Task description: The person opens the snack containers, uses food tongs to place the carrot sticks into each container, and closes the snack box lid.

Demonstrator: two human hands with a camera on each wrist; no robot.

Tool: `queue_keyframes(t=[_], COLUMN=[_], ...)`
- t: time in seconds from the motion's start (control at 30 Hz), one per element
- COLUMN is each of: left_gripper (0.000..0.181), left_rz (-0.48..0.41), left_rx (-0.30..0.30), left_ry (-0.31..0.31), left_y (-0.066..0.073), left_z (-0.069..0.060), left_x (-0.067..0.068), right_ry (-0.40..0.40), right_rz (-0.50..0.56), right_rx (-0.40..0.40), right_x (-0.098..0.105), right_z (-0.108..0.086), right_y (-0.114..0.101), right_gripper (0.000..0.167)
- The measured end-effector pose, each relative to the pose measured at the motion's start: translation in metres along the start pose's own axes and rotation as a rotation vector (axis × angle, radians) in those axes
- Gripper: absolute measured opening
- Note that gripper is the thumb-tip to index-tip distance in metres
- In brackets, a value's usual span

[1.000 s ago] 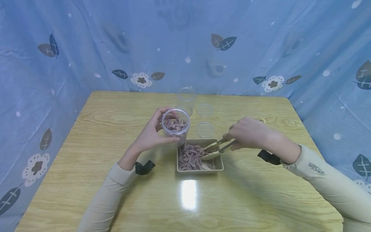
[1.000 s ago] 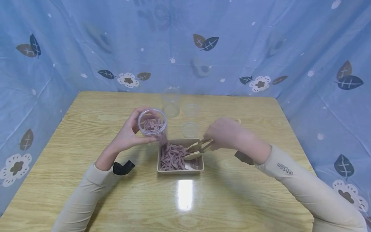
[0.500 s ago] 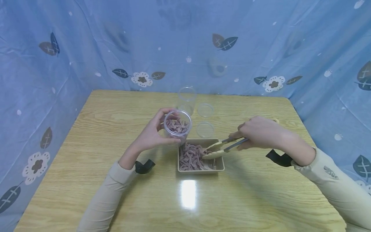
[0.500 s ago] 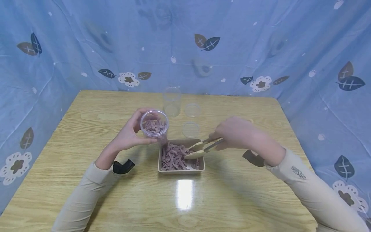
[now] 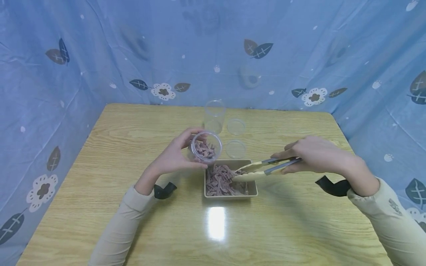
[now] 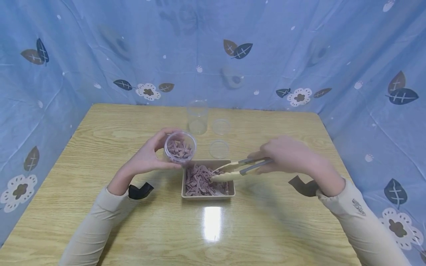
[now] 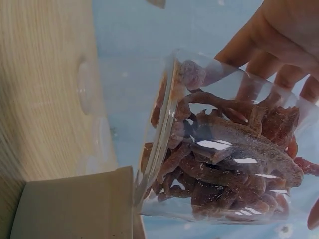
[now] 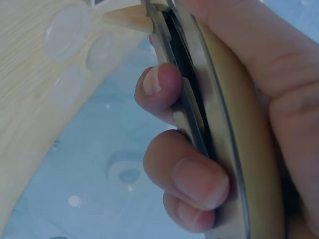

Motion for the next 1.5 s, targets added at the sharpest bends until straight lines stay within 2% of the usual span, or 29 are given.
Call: queue_keyframes(t=[0.1,0.2,0.37,0.5,0.6,0.7,0.8,0.9,1.03,1.3,1.5], left_gripper=[0.088,0.089,0.09,0.091,0.092,0.093,0.093,0.088,0.083,0.09,0.091], left_rz=[0.046,0.108,0.285,0.399,0.426,0.415,0.382,0.345,0.322,0.288,0.238], left_rx=[-0.024,-0.053,-0.093,-0.075,-0.067,-0.083,-0.113,-0.136,-0.154,-0.091,-0.065], left_ry=[0.006,0.003,-0.019,-0.037,-0.058,-0.071,-0.063,-0.049,-0.048,-0.037,-0.026], left_y=[-0.001,0.003,0.013,0.015,0.017,0.021,0.025,0.028,0.03,0.024,0.022], left_z=[-0.001,-0.002,-0.005,-0.007,-0.008,-0.009,-0.009,-0.009,-0.008,-0.006,-0.005], left_x=[0.002,0.003,-0.001,-0.007,-0.013,-0.019,-0.024,-0.027,-0.03,-0.026,-0.024], right_ry=[0.043,0.113,0.242,0.332,0.379,0.416,0.436,0.417,0.38,0.398,0.481], right_rz=[0.029,0.079,0.137,0.146,0.166,0.171,0.139,0.107,0.126,0.061,0.01], right_rx=[0.005,0.017,0.055,0.107,0.155,0.184,0.177,0.156,0.139,0.101,0.111], right_x=[0.003,0.01,0.025,0.036,0.04,0.042,0.043,0.043,0.046,0.059,0.066], right_z=[-0.006,-0.014,-0.026,-0.028,-0.023,-0.014,-0.006,0.002,0.007,0.006,-0.003], right_y=[0.002,0.004,0.01,0.012,0.01,0.006,0.001,-0.004,-0.011,-0.015,-0.015], right_gripper=[0.041,0.04,0.043,0.048,0.048,0.047,0.047,0.047,0.046,0.048,0.045])
Point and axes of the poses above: each hand's wrist, its own z-axis towards the middle knuckle, its own x-axis out of the back of the hand, y = z × x, the point moved 7 cm from there along z, towards the middle knuckle, and after that the axes turned 8 degrees about -z, right-handed, at the moved point
